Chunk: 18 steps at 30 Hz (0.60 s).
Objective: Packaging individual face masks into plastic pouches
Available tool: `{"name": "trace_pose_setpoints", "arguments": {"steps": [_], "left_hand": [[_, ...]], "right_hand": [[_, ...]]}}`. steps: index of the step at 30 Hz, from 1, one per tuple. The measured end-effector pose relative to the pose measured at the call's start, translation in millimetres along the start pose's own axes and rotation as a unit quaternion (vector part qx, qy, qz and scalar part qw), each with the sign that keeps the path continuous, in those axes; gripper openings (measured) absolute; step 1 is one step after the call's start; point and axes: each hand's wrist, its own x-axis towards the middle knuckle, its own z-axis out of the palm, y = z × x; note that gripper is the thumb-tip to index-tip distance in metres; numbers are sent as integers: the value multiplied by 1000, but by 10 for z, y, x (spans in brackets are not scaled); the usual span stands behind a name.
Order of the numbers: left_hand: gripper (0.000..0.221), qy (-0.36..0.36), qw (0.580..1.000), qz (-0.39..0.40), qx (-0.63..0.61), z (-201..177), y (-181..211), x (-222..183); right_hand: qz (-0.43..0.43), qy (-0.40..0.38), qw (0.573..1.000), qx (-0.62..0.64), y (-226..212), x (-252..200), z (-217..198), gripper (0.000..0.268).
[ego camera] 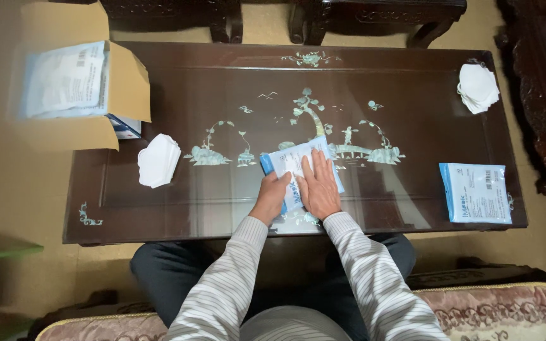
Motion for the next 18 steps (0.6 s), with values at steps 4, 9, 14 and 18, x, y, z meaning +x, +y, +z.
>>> {"name": "trace_pose_setpoints", "arguments": {"steps": [4,9,14,18], "left_hand": [[40,3,999,13,37,-67,-249,258],[34,44,984,82,154,-170,-736,689],[33,59,970,118,202,-211,-511,532],[33,30,972,160,169,-442,-245,391]], "right_hand": [[-1,-9,1000,-9,12,10,19,57],[-13,9,1000,-27,3,28,10,56],[-10,19,999,-42,-22,19,33,58],[1,23,999,-37,-48,41,30,59]]}}
